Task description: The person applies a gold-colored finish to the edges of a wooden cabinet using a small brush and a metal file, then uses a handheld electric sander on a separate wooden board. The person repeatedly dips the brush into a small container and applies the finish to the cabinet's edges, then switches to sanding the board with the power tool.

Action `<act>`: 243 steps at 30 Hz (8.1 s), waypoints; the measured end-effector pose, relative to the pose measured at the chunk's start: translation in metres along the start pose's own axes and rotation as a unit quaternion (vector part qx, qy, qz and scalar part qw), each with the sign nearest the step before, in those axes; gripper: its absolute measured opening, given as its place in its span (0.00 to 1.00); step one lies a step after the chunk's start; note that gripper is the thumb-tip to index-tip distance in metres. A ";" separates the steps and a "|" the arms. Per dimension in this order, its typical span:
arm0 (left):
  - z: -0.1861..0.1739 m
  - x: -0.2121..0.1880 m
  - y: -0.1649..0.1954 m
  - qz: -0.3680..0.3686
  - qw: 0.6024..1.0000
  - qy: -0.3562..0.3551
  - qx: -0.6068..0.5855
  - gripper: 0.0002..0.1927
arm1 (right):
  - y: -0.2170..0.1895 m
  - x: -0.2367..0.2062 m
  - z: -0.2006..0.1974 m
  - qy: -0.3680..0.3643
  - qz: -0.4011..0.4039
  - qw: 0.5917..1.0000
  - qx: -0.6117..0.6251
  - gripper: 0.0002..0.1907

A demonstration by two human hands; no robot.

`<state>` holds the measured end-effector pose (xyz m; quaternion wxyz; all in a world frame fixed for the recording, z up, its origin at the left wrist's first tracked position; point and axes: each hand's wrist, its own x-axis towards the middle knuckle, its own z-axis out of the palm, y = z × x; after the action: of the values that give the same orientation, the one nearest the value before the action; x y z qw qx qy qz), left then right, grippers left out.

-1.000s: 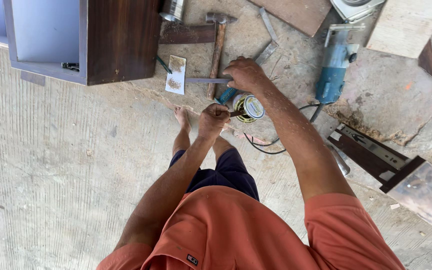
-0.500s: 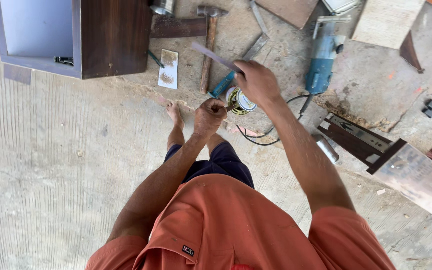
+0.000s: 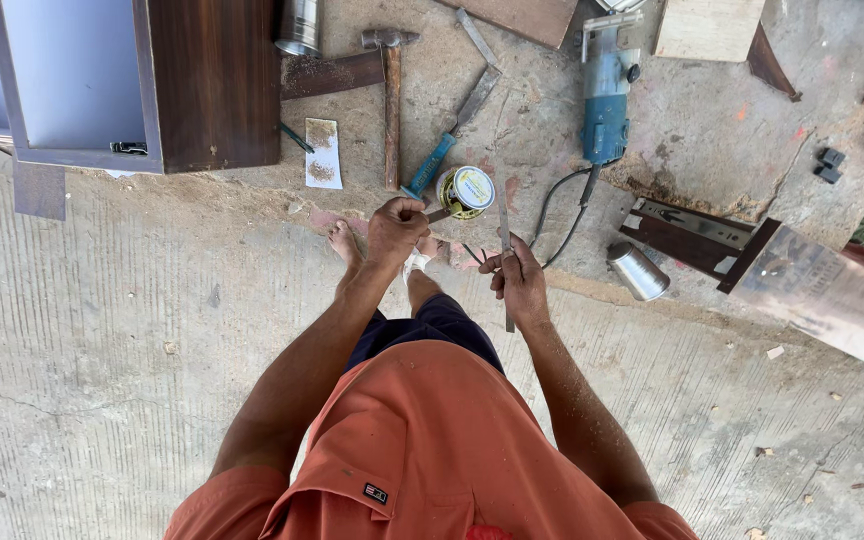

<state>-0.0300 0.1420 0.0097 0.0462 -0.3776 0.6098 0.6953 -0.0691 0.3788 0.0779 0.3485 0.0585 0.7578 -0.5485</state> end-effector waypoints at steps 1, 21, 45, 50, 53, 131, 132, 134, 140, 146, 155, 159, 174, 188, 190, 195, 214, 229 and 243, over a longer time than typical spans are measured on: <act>0.000 -0.001 0.000 -0.002 1.000 0.000 0.005 0.13 | 0.003 -0.002 0.001 -0.003 0.005 1.000 0.005 0.23; 0.004 0.009 0.023 -0.105 0.986 -0.063 -0.109 0.13 | 0.006 0.003 0.008 0.016 0.022 0.995 0.091 0.20; -0.015 0.011 0.057 0.214 0.953 -0.099 0.190 0.12 | 0.022 -0.001 0.019 -0.039 0.077 0.989 0.124 0.18; -0.015 0.014 0.057 0.279 0.929 -0.076 0.233 0.11 | 0.016 -0.004 0.019 -0.042 0.070 0.988 0.130 0.18; -0.017 0.015 0.051 0.332 0.899 -0.073 0.275 0.10 | 0.015 -0.004 0.019 -0.041 0.074 0.989 0.124 0.18; -0.032 -0.011 0.035 0.252 0.964 -0.056 0.065 0.02 | 0.018 -0.045 0.027 -0.036 0.093 0.983 0.156 0.29; -0.029 -0.006 0.041 0.219 0.971 -0.047 0.078 0.02 | 0.022 -0.039 0.029 -0.034 0.092 0.983 0.153 0.29; -0.023 0.009 0.055 0.170 0.980 -0.043 0.093 0.03 | 0.028 -0.028 0.032 -0.031 0.083 0.984 0.154 0.29; -0.003 0.037 0.072 0.142 0.984 -0.074 0.073 0.08 | 0.035 -0.020 0.032 -0.023 0.095 0.979 0.178 0.29; 0.001 0.040 0.070 0.141 0.980 -0.087 0.114 0.09 | 0.031 -0.029 0.024 -0.025 0.125 0.975 0.181 0.31; 0.002 0.055 0.063 0.127 0.982 -0.093 0.101 0.11 | 0.033 -0.024 0.016 -0.034 0.146 0.972 0.182 0.31; 0.004 0.057 0.063 0.133 0.977 -0.082 0.141 0.09 | 0.037 -0.023 0.012 -0.043 0.143 0.972 0.182 0.30; -0.001 0.073 0.078 0.144 0.981 -0.003 0.131 0.05 | 0.029 -0.018 0.004 -0.049 0.150 0.973 0.170 0.30; -0.001 0.070 0.068 0.112 0.980 -0.017 0.163 0.07 | 0.030 -0.020 0.007 -0.050 0.151 0.971 0.177 0.29; 0.001 0.071 0.071 0.141 0.985 0.001 0.100 0.09 | 0.030 -0.020 0.007 -0.048 0.152 0.972 0.175 0.30; -0.002 0.067 0.073 0.111 0.983 -0.068 0.127 0.10 | 0.032 -0.019 0.007 -0.056 0.145 0.969 0.192 0.29; -0.015 0.048 0.062 0.008 0.933 -0.189 0.308 0.11 | 0.019 -0.023 0.015 -0.062 0.140 0.940 0.304 0.30; 0.000 0.073 0.076 0.067 0.960 -0.124 0.244 0.13 | 0.027 -0.025 0.015 -0.043 0.143 0.946 0.288 0.32; -0.007 0.050 0.076 0.080 0.914 -0.249 0.311 0.12 | 0.024 -0.024 0.017 -0.045 0.144 0.949 0.276 0.32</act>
<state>-0.1023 0.0970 0.0424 0.2555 -0.1093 0.7920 0.5436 -0.0323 0.3803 0.0704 0.4278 0.2357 0.5437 -0.6825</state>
